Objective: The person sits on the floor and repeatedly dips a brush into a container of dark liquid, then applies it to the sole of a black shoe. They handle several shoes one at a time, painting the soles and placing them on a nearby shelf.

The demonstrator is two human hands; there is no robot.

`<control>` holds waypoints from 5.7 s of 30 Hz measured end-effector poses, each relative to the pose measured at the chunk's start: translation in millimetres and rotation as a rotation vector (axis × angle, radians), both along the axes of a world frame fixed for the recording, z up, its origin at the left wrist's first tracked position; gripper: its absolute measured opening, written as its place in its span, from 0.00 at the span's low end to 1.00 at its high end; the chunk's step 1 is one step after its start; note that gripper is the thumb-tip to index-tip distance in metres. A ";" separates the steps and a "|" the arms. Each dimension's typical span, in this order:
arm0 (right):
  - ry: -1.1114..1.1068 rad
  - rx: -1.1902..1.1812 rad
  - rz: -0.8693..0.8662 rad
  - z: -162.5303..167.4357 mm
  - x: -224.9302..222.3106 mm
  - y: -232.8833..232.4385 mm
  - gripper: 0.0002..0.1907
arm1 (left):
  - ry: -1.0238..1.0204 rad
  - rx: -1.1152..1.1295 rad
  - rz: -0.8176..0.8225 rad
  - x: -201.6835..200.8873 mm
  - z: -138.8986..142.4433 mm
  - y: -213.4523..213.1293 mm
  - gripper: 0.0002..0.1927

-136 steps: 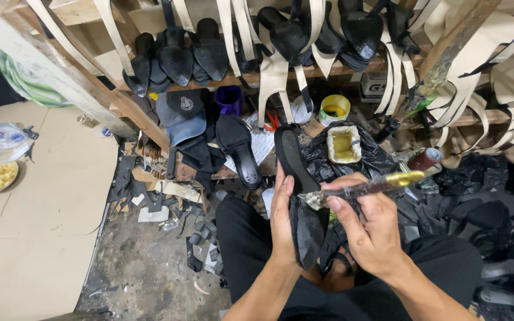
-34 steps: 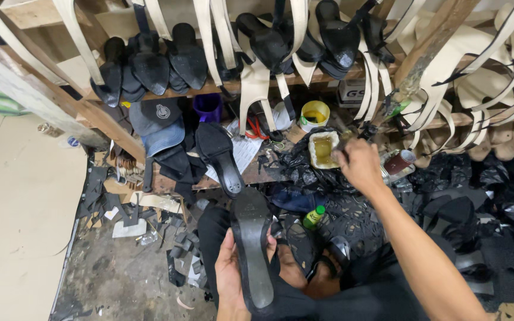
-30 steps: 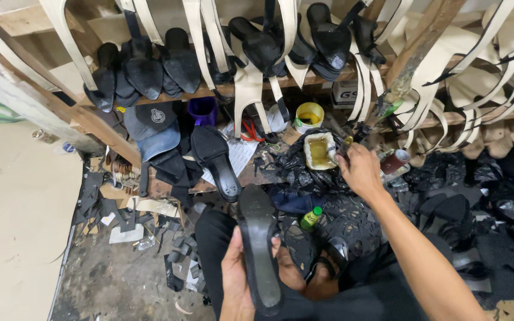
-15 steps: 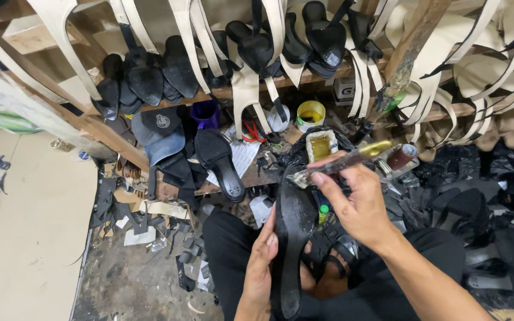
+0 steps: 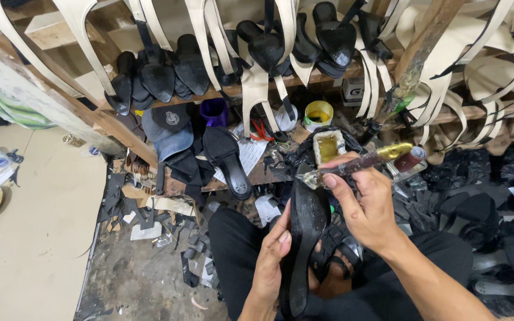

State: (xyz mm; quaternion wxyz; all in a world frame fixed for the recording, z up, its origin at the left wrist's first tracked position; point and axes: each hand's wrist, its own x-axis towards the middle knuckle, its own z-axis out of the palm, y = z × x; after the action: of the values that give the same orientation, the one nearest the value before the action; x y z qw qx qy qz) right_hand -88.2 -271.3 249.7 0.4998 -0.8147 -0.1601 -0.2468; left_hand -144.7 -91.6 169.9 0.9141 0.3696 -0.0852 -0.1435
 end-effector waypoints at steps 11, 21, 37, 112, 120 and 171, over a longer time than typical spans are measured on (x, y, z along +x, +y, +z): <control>-0.115 -0.037 0.151 -3.5 -20.1 9.7 0.08 | 0.022 -0.062 0.038 2.9 3.7 1.9 0.41; -0.200 -0.031 0.295 -12.1 -27.3 11.6 0.11 | 0.035 -0.065 0.083 6.4 25.0 2.7 0.38; -0.590 -0.379 0.367 -24.0 -22.7 8.5 0.19 | 0.165 -0.306 0.019 8.5 15.1 7.7 0.34; 0.266 -0.098 -0.111 -76.1 52.0 -43.5 0.11 | 0.438 -0.419 0.218 38.0 -42.5 10.1 0.19; -0.135 0.001 -0.040 -22.7 -32.5 29.3 0.11 | 0.183 -0.423 0.158 37.7 0.7 -24.8 0.32; -0.174 -0.087 0.229 -1.8 -33.9 24.7 0.10 | 0.079 -0.431 0.152 35.7 21.7 -13.6 0.32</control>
State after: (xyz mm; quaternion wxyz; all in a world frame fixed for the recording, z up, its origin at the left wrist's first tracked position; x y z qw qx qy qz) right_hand -122.1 -246.6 247.9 0.4730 -0.7875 -0.3052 -0.2508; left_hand -109.0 -105.2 191.7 0.9827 0.1655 -0.0501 -0.0671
